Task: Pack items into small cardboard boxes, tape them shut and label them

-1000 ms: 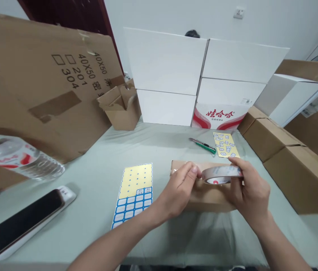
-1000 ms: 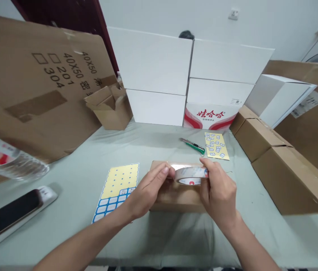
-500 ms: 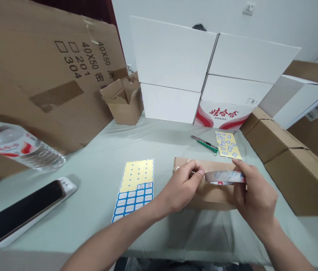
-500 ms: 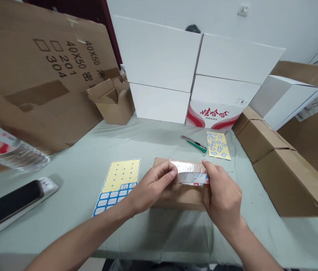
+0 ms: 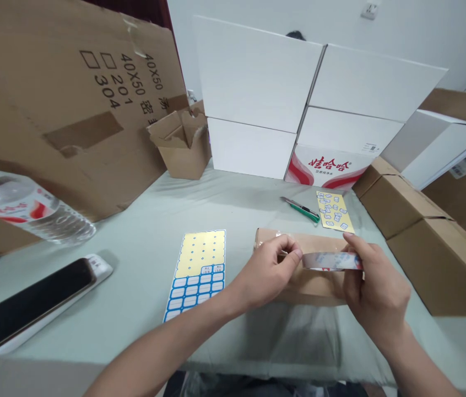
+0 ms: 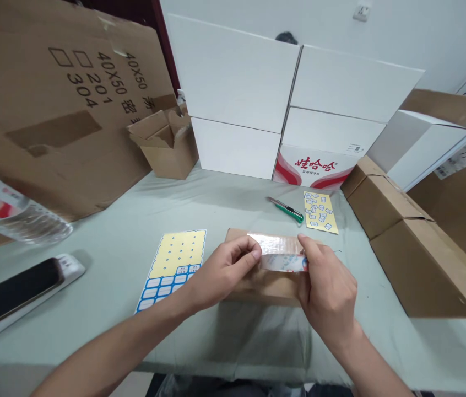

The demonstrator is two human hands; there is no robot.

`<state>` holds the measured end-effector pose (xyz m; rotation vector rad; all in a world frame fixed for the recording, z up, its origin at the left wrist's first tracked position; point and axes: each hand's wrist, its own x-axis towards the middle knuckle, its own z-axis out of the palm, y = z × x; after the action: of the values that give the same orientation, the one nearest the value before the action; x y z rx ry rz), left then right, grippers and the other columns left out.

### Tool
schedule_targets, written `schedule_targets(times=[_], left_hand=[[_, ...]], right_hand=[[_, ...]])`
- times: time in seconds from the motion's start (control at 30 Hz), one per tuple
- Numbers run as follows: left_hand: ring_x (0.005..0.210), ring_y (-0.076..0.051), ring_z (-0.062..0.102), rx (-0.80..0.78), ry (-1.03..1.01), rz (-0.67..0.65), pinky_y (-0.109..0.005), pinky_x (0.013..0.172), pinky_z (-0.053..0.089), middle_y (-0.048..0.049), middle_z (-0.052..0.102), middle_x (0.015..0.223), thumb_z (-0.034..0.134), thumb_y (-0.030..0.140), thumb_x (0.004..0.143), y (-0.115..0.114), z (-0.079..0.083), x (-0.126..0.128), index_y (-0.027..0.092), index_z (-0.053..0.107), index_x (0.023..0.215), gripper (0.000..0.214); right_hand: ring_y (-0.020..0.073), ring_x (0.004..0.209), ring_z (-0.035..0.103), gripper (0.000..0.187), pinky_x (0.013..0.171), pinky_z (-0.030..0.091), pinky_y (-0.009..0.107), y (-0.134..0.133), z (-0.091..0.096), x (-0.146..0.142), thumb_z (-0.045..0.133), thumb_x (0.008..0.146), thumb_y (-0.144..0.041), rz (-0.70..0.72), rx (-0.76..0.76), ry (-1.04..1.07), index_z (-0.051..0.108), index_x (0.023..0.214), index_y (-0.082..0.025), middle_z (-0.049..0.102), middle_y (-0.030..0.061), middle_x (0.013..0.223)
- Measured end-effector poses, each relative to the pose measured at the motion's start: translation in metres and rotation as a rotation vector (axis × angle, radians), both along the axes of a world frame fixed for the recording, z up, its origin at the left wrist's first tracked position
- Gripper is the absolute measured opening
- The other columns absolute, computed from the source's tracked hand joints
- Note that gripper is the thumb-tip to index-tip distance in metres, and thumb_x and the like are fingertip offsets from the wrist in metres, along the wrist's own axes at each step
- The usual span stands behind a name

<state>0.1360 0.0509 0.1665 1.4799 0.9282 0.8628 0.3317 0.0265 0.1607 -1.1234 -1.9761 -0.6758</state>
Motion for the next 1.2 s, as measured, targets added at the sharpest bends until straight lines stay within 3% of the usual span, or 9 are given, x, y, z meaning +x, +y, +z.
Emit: schedule_targets(times=[0.3,0.5,0.7,0.8,1.0,1.2], left_hand=[[0.066,-0.012,0.039,0.037,0.047,-0.020,-0.028,0.062,0.032,0.0039,0.044,0.072,0.044,0.032,0.092,-0.0005,-0.0042,0.0001,0.020,0.043,0.078,0.019],[0.066,-0.012,0.037,0.002,-0.030,-0.036,-0.027,0.064,0.032,0.0043,0.041,0.072,0.043,0.034,0.093,0.0023,-0.0065,0.0004,0.020,0.041,0.077,0.021],[0.077,-0.015,0.047,-0.044,-0.100,-0.022,-0.029,0.074,0.038,0.0002,0.050,0.078,0.044,0.035,0.093,0.0038,-0.0071,-0.0031,0.019,0.048,0.079,0.022],[0.081,-0.016,0.051,-0.003,-0.093,0.016,-0.030,0.078,0.039,-0.0010,0.054,0.080,0.041,0.034,0.094,0.0028,-0.0063,-0.0031,0.019,0.049,0.080,0.023],[0.076,-0.017,0.048,0.150,0.114,-0.006,-0.031,0.071,0.038,0.0000,0.050,0.073,0.036,0.041,0.098,-0.0018,-0.0028,0.0019,0.020,0.044,0.073,0.033],[0.076,-0.018,0.046,0.142,0.085,-0.004,-0.031,0.071,0.038,-0.0008,0.048,0.073,0.033,0.036,0.098,-0.0021,-0.0049,0.0029,0.021,0.044,0.072,0.032]], right_hand=[[0.0153,0.074,0.063,0.048,0.062,0.043,0.023,0.0007,0.0076,0.0002,0.043,0.088,-0.002,-0.005,0.037,-0.110,0.050,0.133,-0.017,0.067,0.0060,0.090],[0.0137,0.067,0.059,0.052,0.058,0.041,0.023,0.0015,0.0093,0.0011,0.044,0.089,-0.002,-0.029,0.056,-0.156,0.048,0.139,-0.017,0.068,0.0047,0.086],[0.0138,0.064,0.059,0.056,0.056,0.040,0.024,0.0029,0.0072,0.0026,0.044,0.089,-0.003,-0.066,0.081,-0.146,0.045,0.143,-0.018,0.068,0.0039,0.083],[0.0140,0.061,0.059,0.057,0.055,0.040,0.024,0.0027,0.0072,0.0032,0.044,0.089,-0.003,-0.066,0.079,-0.125,0.045,0.143,-0.019,0.066,0.0023,0.078],[0.0145,0.064,0.063,0.059,0.057,0.043,0.024,0.0013,0.0087,0.0007,0.045,0.088,-0.004,-0.078,0.082,-0.115,0.043,0.145,-0.020,0.068,0.0029,0.082],[0.0150,0.068,0.064,0.058,0.059,0.045,0.025,0.0007,0.0066,-0.0003,0.044,0.088,-0.003,-0.067,0.070,-0.119,0.044,0.144,-0.020,0.070,0.0044,0.086]])
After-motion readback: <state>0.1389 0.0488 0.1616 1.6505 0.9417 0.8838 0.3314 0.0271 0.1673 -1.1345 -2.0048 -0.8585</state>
